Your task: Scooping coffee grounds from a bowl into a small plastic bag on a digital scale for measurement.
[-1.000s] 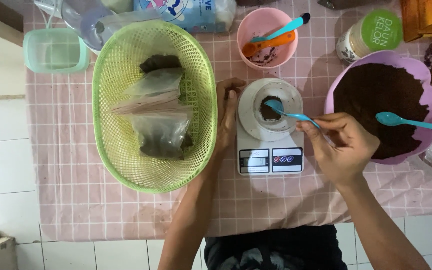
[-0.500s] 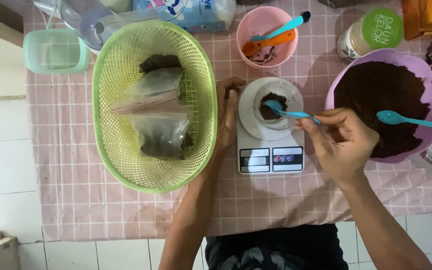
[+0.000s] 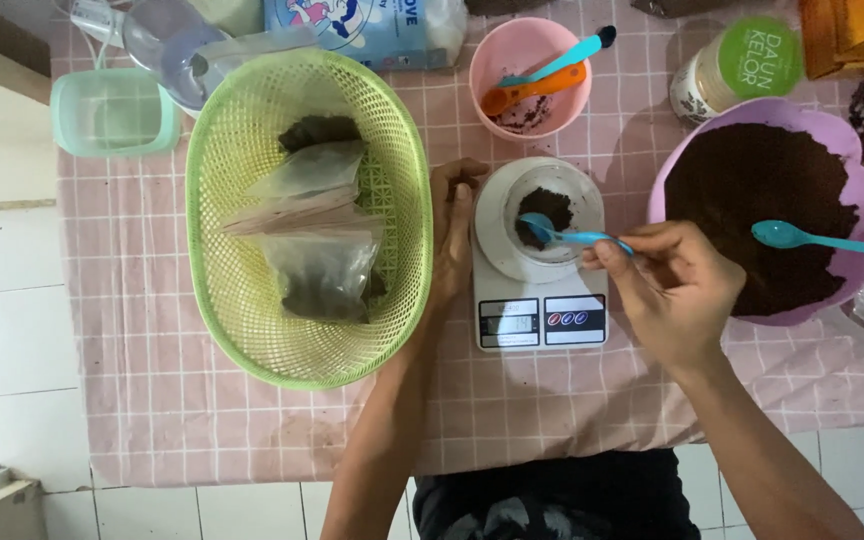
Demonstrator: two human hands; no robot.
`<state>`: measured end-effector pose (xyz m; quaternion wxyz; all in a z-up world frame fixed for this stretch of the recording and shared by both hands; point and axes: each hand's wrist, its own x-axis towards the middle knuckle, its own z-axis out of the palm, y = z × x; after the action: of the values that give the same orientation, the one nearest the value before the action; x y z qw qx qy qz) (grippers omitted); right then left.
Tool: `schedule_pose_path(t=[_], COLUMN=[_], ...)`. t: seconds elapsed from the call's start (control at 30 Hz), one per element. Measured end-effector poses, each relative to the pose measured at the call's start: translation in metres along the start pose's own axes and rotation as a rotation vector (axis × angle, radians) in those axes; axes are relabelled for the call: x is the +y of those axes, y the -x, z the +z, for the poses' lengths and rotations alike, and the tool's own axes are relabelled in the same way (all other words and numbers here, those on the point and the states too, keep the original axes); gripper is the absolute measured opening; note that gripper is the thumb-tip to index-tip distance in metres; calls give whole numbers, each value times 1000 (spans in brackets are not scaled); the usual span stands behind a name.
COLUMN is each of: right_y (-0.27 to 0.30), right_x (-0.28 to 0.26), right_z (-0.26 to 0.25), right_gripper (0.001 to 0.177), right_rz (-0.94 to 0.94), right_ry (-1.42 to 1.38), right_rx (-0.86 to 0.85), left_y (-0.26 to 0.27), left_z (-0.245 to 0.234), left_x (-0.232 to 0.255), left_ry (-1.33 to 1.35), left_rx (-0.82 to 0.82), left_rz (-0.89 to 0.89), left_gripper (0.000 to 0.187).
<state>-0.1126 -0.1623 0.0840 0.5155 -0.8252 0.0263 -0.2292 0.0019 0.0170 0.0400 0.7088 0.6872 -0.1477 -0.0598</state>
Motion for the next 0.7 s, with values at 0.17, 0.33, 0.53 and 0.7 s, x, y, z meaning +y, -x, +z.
schedule_pose_path(t=[0.17,0.33,0.53,0.7], right_y=[-1,-2,-3,-3], right_x=[0,3,4,4], right_z=[4,5,1,-1], right_gripper=[18,17,17,19], right_rz=[21,40,64,63], right_ry=[-50,-51,-30,34], right_rx=[73,60,74,117], left_y=[0,-2,-1,0], left_z=[-1,0,0,-2], left_x=[6,3,6,6], left_ry=[-34,-40,-56,-118], left_rx=[6,8,-2,1], left_rz=[-27,-14,-28,8], left_gripper=[40,43,36,39])
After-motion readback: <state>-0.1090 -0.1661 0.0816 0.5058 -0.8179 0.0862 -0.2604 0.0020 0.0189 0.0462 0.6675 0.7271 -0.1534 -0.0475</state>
